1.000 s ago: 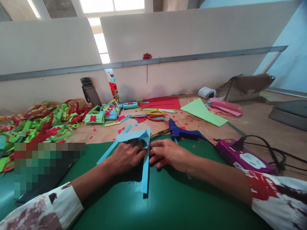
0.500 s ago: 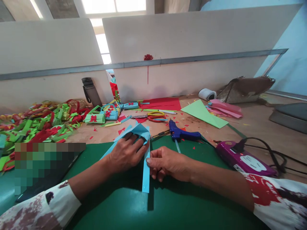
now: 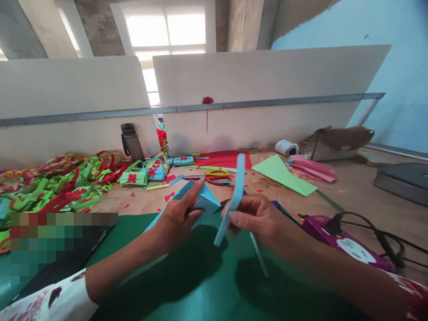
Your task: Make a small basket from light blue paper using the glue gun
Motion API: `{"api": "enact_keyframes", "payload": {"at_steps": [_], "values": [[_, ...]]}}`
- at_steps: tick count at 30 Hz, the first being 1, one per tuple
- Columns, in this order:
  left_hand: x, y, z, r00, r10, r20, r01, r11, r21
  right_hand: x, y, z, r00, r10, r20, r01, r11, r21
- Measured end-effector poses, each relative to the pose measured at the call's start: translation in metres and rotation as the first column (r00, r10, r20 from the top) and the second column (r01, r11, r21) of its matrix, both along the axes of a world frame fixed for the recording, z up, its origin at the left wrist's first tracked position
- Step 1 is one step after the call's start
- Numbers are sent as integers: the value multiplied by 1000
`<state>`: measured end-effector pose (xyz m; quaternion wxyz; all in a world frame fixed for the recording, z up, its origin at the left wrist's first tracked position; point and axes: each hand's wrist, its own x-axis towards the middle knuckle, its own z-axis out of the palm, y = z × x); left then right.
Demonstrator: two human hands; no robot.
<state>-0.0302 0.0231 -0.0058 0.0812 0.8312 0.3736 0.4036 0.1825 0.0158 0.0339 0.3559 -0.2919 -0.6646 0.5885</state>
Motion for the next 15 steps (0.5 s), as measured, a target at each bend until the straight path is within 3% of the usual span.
{"api": "enact_keyframes", "payload": {"at_steps": [3, 6, 10, 15], "values": [[8, -8, 2, 978, -33, 205, 85, 964, -250, 6, -5, 14, 971, -237, -17, 235, 953, 193], [15, -15, -1, 934, 1, 356, 142, 916, -376, 8, -8, 16, 929, -370, -24, 364, 896, 255], [19, -23, -9, 898, 60, 437, 182, 853, -490, 9, -8, 9, 911, -412, 4, 394, 874, 285], [14, -31, -15, 891, 90, 444, 193, 812, -551, 10, -13, 6, 946, -325, -13, 308, 882, 357]]}}
